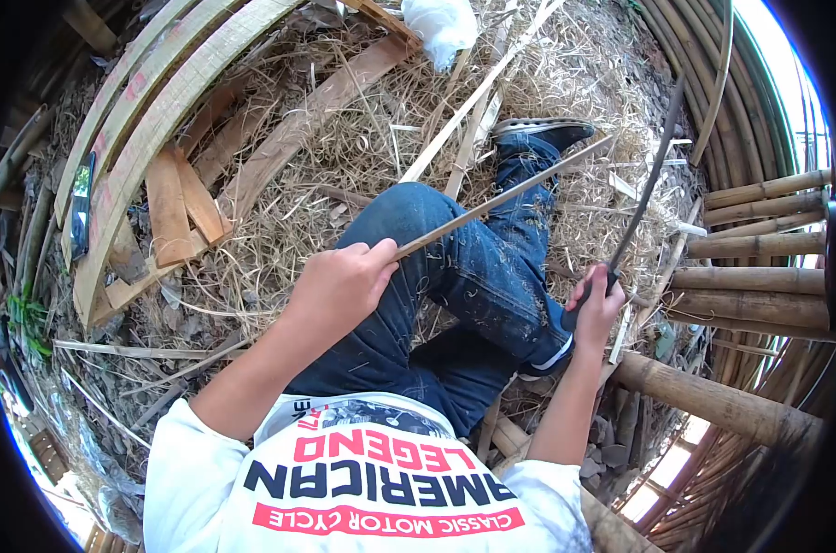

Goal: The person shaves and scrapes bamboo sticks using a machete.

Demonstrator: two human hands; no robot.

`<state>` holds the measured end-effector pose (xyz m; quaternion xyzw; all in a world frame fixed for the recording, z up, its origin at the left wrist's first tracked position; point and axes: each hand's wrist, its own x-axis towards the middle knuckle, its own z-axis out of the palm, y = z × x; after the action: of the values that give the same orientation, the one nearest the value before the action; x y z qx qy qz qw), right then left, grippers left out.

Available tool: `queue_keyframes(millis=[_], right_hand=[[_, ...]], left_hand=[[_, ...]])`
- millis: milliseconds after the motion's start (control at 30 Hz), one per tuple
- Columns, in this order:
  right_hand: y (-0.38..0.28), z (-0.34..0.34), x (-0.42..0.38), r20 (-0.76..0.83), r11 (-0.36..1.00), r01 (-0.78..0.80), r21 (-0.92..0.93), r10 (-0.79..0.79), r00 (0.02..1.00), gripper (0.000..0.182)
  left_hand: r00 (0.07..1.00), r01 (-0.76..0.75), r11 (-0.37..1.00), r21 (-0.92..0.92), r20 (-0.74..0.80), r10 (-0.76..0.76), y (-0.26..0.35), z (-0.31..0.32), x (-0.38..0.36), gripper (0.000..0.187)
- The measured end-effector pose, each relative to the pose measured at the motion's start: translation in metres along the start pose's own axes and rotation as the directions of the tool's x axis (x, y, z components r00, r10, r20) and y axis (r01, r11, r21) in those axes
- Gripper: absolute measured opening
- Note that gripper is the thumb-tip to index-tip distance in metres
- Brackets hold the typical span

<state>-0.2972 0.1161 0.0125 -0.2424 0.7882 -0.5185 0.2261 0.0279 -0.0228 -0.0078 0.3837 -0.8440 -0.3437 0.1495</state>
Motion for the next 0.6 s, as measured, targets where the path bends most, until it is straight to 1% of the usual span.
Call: queue_keyframes(millis=[33, 67, 100, 133, 167, 200, 233, 267, 400, 467, 533, 600], right_hand=[[-0.005, 0.002, -0.007, 0.093, 0.997, 0.046, -0.059, -0.040, 0.995, 0.045], [-0.011, 0.010, -0.014, 0.158, 0.994, 0.099, -0.042, -0.091, 0.983, 0.046], [-0.017, 0.018, -0.021, 0.230, 0.987, 0.145, -0.069, -0.126, 0.965, 0.048], [-0.021, 0.027, -0.027, 0.303, 0.977, 0.193, -0.091, -0.158, 0.940, 0.050], [-0.021, 0.036, -0.032, 0.351, 0.955, 0.254, -0.153, -0.187, 0.917, 0.051], [-0.020, 0.047, -0.037, 0.403, 0.926, 0.316, -0.208, -0.213, 0.890, 0.052], [-0.034, 0.063, -0.048, 0.424, 0.925, 0.286, -0.249, -0.161, 0.891, 0.050], [-0.045, 0.076, -0.054, 0.470, 0.846, 0.400, -0.353, -0.209, 0.858, 0.046], [-0.046, 0.110, -0.066, 0.577, 0.749, 0.478, -0.459, -0.158, 0.802, 0.047], [-0.046, 0.116, -0.065, 0.595, 0.719, 0.495, -0.488, -0.140, 0.791, 0.050], [-0.046, 0.120, -0.062, 0.600, 0.621, 0.542, -0.566, -0.139, 0.788, 0.052], [-0.048, 0.120, -0.058, 0.610, 0.612, 0.540, -0.578, -0.115, 0.784, 0.053]], left_hand=[[1.000, 0.013, 1.000, -0.007, 0.004, -0.013, 0.000, -0.001, 0.000, 0.015], [1.000, 0.027, 1.000, -0.012, 0.008, -0.027, 0.000, -0.001, 0.000, 0.015], [1.000, 0.028, 0.999, -0.017, 0.005, -0.028, 0.000, -0.003, 0.000, 0.015], [1.000, 0.022, 0.998, -0.067, 0.009, -0.021, -0.002, -0.005, 0.001, 0.016], [1.000, 0.018, 0.993, -0.115, 0.010, -0.017, -0.004, -0.007, 0.002, 0.016], [1.000, 0.026, 0.993, -0.114, 0.004, -0.025, -0.004, -0.009, 0.001, 0.016], [0.999, 0.044, 0.991, -0.123, 0.013, -0.042, -0.005, -0.010, 0.002, 0.018], [0.998, 0.061, 0.989, -0.131, 0.024, -0.058, -0.005, -0.011, 0.002, 0.019], [0.995, 0.095, 0.989, -0.115, 0.029, -0.092, -0.010, -0.011, 0.004, 0.021], [0.985, 0.162, 0.972, -0.172, 0.085, -0.149, -0.009, -0.014, 0.004, 0.021], [0.989, 0.141, 0.972, -0.188, 0.067, -0.130, -0.017, -0.011, 0.005, 0.021], [0.993, 0.115, 0.972, -0.207, 0.053, -0.106, -0.022, -0.009, 0.006, 0.022]])
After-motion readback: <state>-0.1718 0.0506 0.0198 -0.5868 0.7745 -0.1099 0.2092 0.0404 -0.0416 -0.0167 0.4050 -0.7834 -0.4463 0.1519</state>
